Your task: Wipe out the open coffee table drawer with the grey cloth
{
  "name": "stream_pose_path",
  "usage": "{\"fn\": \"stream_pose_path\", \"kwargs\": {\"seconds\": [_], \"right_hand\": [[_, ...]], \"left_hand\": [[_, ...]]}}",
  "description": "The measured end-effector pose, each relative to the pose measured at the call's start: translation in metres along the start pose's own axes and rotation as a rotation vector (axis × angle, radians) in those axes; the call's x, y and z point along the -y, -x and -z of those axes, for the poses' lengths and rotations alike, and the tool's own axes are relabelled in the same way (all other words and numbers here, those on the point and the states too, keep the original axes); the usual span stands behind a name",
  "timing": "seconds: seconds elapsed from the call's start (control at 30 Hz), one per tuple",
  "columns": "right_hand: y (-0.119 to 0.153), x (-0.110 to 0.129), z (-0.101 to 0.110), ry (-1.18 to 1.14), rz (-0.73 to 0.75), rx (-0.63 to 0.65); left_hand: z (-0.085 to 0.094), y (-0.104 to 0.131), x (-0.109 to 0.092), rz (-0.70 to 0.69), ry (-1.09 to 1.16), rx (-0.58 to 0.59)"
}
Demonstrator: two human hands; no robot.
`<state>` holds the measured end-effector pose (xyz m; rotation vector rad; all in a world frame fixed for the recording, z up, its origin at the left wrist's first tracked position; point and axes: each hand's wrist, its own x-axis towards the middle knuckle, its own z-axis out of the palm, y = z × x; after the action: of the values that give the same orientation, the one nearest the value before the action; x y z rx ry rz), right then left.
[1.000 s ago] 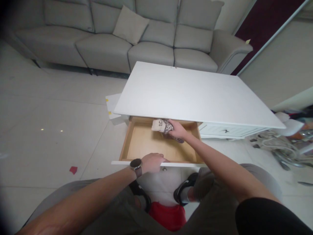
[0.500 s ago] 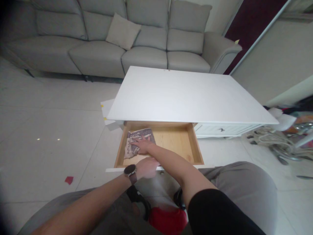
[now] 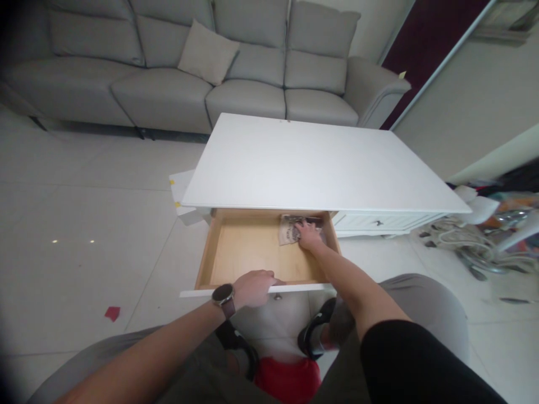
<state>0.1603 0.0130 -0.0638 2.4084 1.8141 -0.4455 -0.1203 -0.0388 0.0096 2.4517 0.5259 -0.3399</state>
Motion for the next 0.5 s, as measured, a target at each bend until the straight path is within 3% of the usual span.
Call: {"fn": "stream_pose_path", "kwargs": {"seconds": [0.07, 0.13, 0.3, 0.4, 0.5], "right_hand": [[0.005, -0.024, 0.003, -0.030, -0.106, -0.054], [0.006, -0.031, 0.000, -0.074, -0.225, -0.110], [-0.009, -0.011, -0.009, -0.211, -0.515, -0.166], [-0.023, -0.001, 0.000, -0.302, -0.567, -0.139], [-0.033, 0.012, 0.014, -0.405, -0.498, -0.142]], "left_hand": [[-0.001, 0.000, 0.000, -0.012, -0.003, -0.006], [-0.003, 0.000, 0.000, -0.018, -0.007, -0.014], [-0.003, 0.000, 0.000, -0.015, -0.022, -0.022], [-0.003, -0.001, -0.001, -0.037, -0.039, -0.035], [-0.003, -0.002, 0.000, -0.056, -0.052, -0.048]]}}
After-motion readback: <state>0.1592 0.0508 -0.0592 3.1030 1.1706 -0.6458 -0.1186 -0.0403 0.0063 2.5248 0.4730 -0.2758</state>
